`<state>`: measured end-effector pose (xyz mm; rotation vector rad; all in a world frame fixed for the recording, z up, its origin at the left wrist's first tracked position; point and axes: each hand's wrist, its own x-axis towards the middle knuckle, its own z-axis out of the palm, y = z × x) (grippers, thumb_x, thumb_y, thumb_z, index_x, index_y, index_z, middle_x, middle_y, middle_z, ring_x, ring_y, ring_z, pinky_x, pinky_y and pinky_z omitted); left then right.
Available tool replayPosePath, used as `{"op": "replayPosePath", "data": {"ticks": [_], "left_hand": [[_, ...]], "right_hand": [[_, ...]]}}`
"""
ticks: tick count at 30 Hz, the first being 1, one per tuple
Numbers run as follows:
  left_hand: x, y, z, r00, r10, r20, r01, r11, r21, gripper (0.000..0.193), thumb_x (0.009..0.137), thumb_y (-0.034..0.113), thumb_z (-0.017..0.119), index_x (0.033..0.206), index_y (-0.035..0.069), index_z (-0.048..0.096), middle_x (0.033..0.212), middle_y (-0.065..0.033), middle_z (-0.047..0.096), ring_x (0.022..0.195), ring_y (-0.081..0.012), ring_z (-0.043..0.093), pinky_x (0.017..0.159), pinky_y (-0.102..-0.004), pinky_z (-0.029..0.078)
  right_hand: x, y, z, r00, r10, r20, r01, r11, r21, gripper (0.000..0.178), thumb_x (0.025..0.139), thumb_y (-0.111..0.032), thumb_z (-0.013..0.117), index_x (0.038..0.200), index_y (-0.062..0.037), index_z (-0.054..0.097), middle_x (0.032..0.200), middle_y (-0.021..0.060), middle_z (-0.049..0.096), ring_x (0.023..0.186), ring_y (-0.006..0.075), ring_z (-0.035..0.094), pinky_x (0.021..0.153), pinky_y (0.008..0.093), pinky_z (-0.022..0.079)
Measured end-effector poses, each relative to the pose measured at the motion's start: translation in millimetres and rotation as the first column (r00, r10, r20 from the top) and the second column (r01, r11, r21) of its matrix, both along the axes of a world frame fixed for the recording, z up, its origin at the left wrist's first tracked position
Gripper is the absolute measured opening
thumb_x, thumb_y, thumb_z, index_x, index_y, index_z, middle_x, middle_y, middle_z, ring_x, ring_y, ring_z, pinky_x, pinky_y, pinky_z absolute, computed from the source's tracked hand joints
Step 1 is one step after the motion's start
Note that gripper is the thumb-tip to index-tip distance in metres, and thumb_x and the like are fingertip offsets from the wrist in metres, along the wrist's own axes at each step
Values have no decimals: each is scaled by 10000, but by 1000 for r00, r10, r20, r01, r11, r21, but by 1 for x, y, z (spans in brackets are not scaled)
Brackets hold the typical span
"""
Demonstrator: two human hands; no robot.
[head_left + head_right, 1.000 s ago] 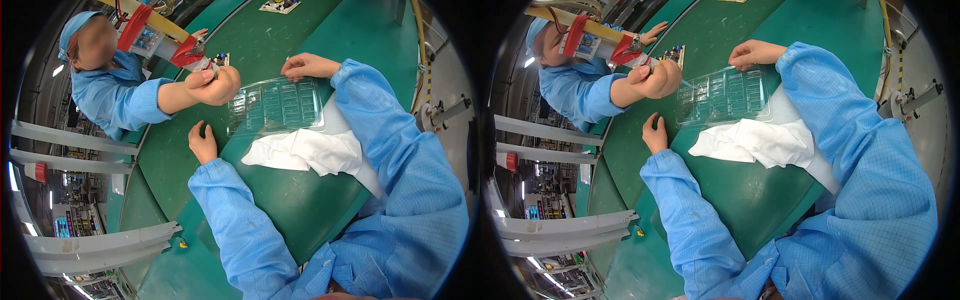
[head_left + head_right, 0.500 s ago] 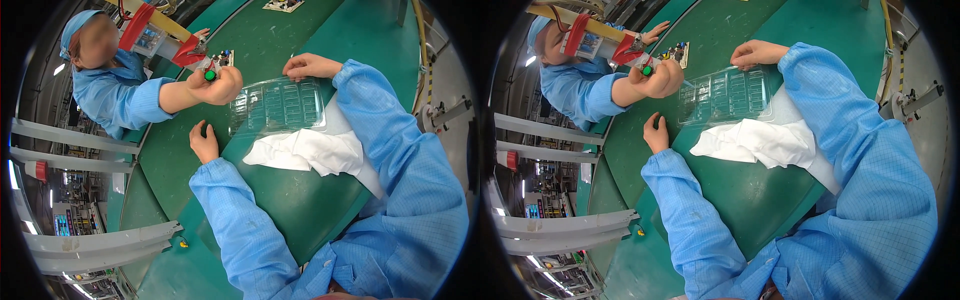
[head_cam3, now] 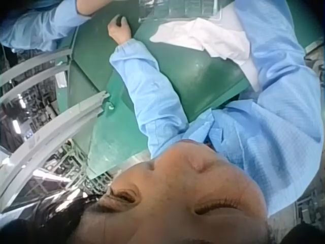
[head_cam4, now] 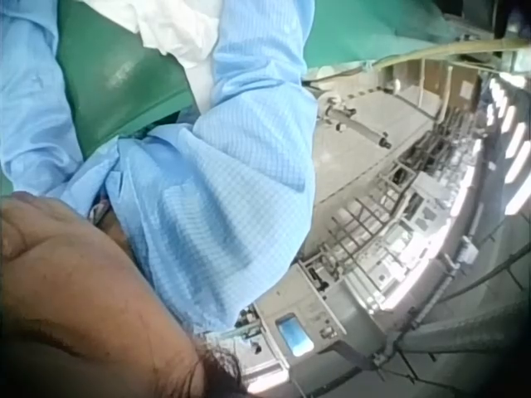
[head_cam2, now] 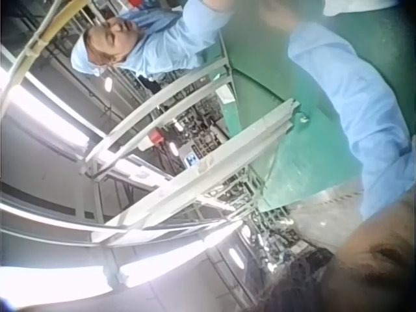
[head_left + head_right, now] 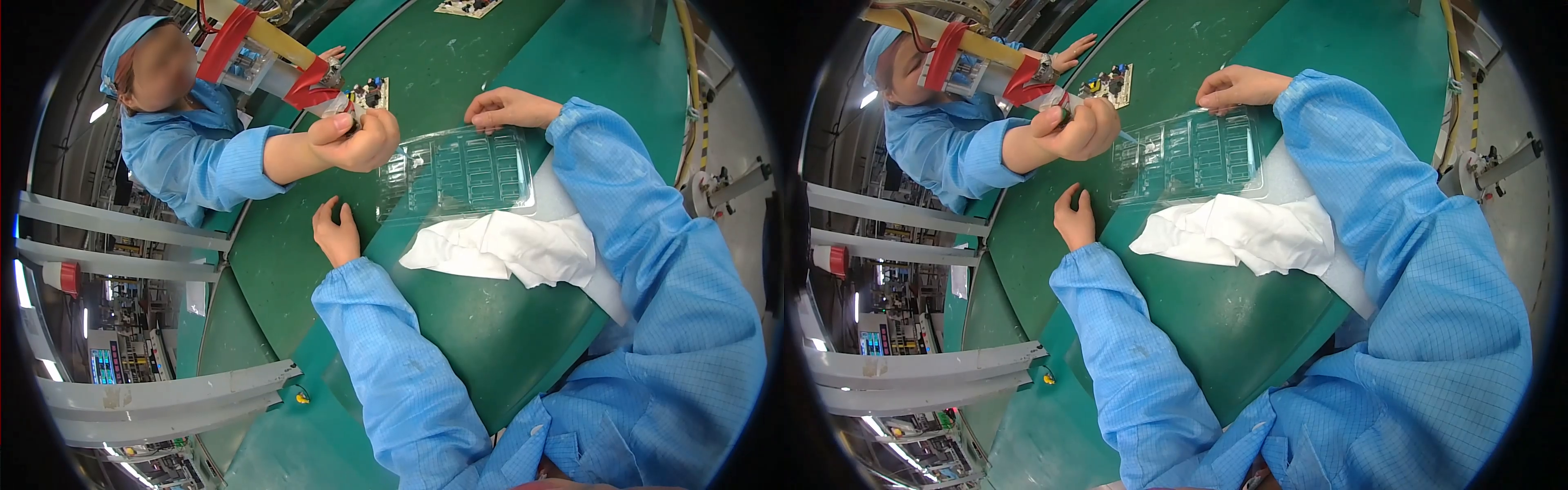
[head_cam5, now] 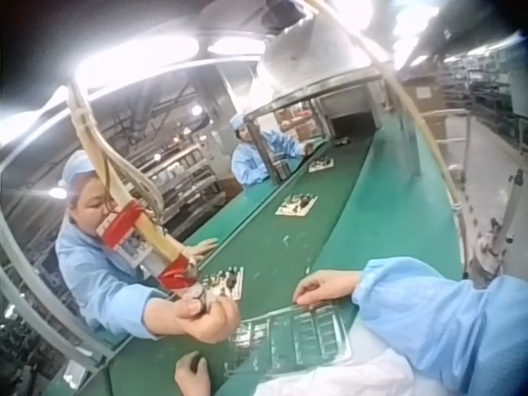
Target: Applying sealant or glue to components on electronic circuit boards at a production station.
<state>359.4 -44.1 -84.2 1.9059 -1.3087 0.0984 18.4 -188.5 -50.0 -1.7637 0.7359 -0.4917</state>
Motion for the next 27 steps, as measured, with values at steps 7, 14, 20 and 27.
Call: {"op": "replayPosePath", "data": {"ticks": [7, 14, 20, 27], "left_hand": [[0, 0, -1, 1000, -1, 5, 1, 1000, 5, 235, 744, 82, 646, 971, 21, 649, 1076, -206, 579, 1024, -336, 552, 873, -407, 450], [0, 0, -2, 1000, -9, -2, 9, 1000, 2, 234, 747, 90, 644, 971, 23, 649, 1076, -206, 577, 1024, -337, 550, 875, -407, 449], [5, -2, -6, 999, 0, 53, 1, 1000, -24, 246, 754, 130, 650, 984, 42, 658, 1025, -169, 613, 956, -300, 585, 853, -370, 457], [8, -4, -15, 993, -32, 112, 43, 995, -95, 232, 734, 120, 656, 953, 44, 661, 983, -157, 625, 938, -307, 585, 845, -367, 457]], "right_hand": [[0, 1, 1, 1000, 7, -1, -7, 1000, 15, 384, 857, -320, 595, 1068, 0, 570, 900, 33, 575, 834, 88, 534, 764, 220, 442], [-1, 1, 1, 1000, 5, 12, -5, 1000, 27, 377, 856, -313, 594, 1064, 1, 574, 898, 32, 576, 828, 85, 533, 762, 220, 441], [1, 0, 2, 1000, -4, -4, 4, 1000, 13, 374, 861, -308, 588, 1068, 3, 572, 899, 32, 580, 819, 85, 531, 763, 223, 442], [-3, -2, -2, 997, 38, 64, -41, 998, 51, 337, 863, -260, 592, 1055, 15, 561, 870, 43, 580, 786, 79, 528, 706, 209, 442]]}}
